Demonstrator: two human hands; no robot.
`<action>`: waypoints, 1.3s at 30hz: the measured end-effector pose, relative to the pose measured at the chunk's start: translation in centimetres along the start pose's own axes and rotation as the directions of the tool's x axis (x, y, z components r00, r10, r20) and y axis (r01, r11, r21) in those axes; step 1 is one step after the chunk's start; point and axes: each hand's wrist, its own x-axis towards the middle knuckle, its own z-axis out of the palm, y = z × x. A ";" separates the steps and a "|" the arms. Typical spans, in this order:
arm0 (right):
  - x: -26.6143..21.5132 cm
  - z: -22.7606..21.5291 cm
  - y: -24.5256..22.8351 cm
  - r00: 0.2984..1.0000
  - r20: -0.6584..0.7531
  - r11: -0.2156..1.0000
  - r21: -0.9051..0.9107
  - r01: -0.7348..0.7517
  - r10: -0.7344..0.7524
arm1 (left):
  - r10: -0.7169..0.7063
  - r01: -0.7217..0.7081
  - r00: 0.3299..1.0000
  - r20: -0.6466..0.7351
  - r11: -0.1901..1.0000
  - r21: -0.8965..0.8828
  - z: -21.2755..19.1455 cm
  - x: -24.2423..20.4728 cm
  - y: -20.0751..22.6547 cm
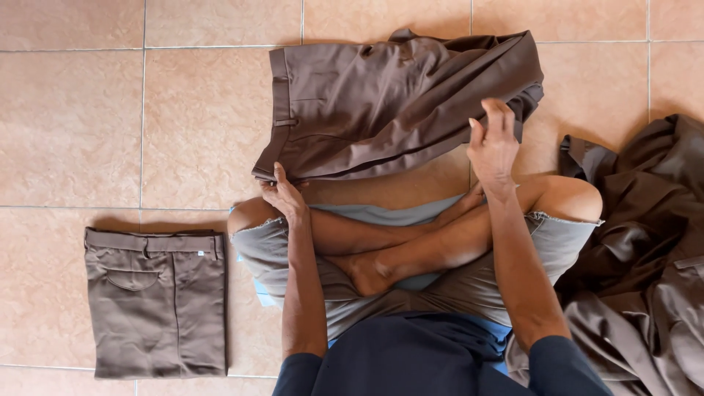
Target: Folding brown trousers into a neat rectangular shape while sitting on the floor.
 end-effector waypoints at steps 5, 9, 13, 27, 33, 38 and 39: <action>2.4 3.3 0.0 0.903 0.336 0.943 -0.102 0.315 -0.266 | 0.027 -0.028 0.999 0.019 0.999 0.035 -0.4 0.4 -0.4; 1.3 8.4 5.3 0.860 0.484 0.948 -0.167 0.270 -0.160 | 0.028 -0.028 1.000 0.008 0.999 0.031 -0.2 -1.1 1.8; 4.1 0.3 -1.3 0.972 0.001 0.960 0.162 0.230 -0.233 | 0.054 -0.054 0.998 0.015 0.998 0.011 -0.8 -0.9 1.0; -2.8 1.1 6.2 0.675 0.641 0.926 0.170 0.338 -0.365 | 0.047 -0.040 0.996 -0.080 0.996 0.085 -0.9 8.4 -8.3; -5.9 3.2 8.2 0.657 0.653 0.846 -0.048 0.532 -0.376 | 0.022 -0.017 0.997 -0.078 0.998 0.066 -0.2 3.2 -2.7; -1.6 1.2 7.0 0.851 0.196 0.863 -0.043 0.504 -0.487 | 0.028 -0.024 0.998 -0.064 0.997 0.071 -0.2 3.5 -3.0; -3.3 2.2 7.3 0.850 0.198 0.863 -0.041 0.504 -0.487 | 0.028 -0.023 0.997 -0.066 0.997 0.073 -0.6 3.8 -3.2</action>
